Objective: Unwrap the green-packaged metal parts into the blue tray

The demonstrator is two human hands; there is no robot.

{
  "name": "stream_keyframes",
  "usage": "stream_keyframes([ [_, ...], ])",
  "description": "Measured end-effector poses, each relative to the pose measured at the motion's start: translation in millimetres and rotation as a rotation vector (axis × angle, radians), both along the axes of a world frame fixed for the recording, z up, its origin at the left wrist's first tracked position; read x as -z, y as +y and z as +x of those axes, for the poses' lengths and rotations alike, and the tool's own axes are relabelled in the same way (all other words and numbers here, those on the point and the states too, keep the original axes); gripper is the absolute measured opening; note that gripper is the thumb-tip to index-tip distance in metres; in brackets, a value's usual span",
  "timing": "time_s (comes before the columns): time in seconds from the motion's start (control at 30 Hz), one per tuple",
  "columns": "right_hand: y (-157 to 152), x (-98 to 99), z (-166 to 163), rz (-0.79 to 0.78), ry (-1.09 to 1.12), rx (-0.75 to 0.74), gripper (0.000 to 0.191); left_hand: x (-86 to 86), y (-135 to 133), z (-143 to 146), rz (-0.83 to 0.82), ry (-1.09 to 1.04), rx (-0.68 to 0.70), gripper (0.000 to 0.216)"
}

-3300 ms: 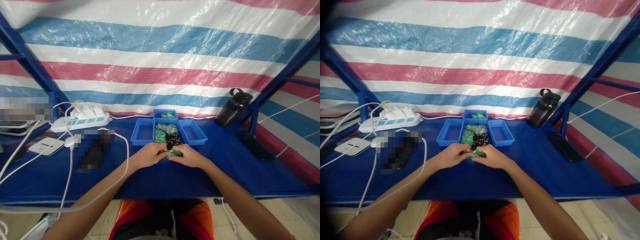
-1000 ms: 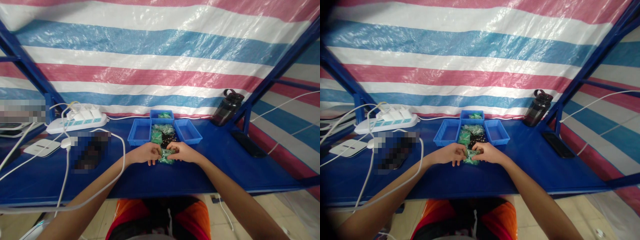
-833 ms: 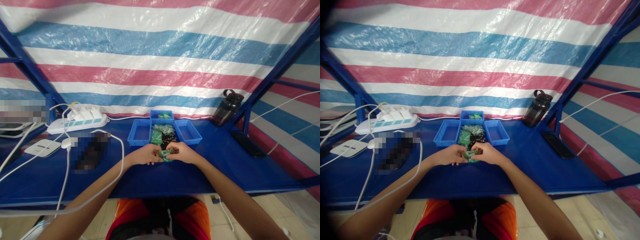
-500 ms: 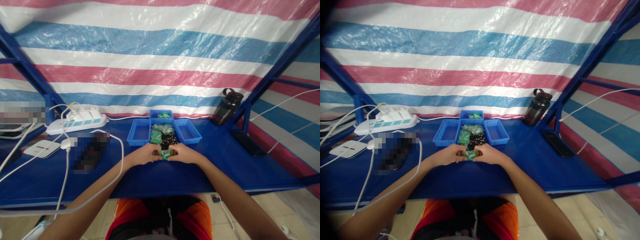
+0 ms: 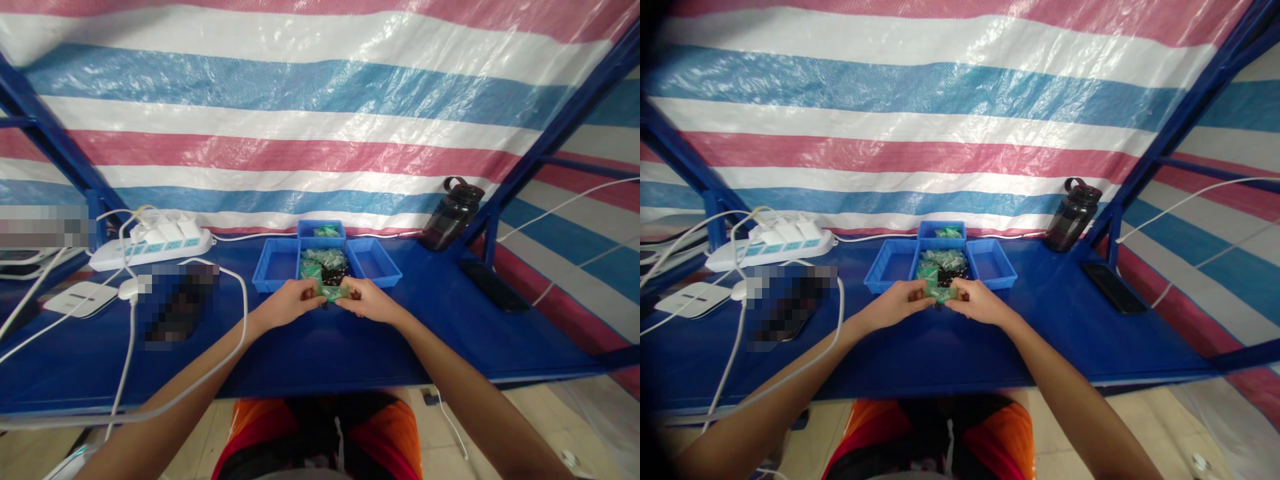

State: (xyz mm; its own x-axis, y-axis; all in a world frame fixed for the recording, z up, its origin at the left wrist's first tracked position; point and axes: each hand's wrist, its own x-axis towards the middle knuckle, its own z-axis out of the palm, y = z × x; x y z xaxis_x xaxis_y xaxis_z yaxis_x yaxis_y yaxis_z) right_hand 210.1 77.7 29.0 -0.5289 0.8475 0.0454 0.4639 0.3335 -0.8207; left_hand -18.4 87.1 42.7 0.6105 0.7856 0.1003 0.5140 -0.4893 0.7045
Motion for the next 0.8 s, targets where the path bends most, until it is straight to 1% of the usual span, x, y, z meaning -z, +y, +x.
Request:
stream_keyframes([
  [0.1,0,-0.1,1,0.137,0.016,0.002,0.019,-2.3,-2,0,-0.021,0.026,0.016,0.040],
  [0.2,-1,0.2,0,0.242,-0.013,-0.015,0.015,-2.4,-5,3,-0.095,-0.009,0.050,0.040],
  [0.33,-5,0.6,-5,0.267,-0.040,-0.038,0.013,1.2,-8,7,-0.133,-0.080,0.059,0.036],
  [0.5,-9,0.5,-10,0.291,-0.053,-0.094,0.010,5.8,-7,7,-0.038,-0.055,0.041,0.036],
  [0.67,-9,1.5,-12,0.371,-0.059,-0.145,0.010,5.1,-5,7,0.013,-0.085,0.082,0.022],
  [0.73,-8,2.3,-10,0.388,-0.045,-0.127,0.010,3.8,-4,5,0.014,-0.077,0.067,0.020],
  [0.8,-6,2.9,-8,0.380,-0.011,-0.064,0.011,2.0,-3,4,0.024,-0.057,0.036,0.020],
])
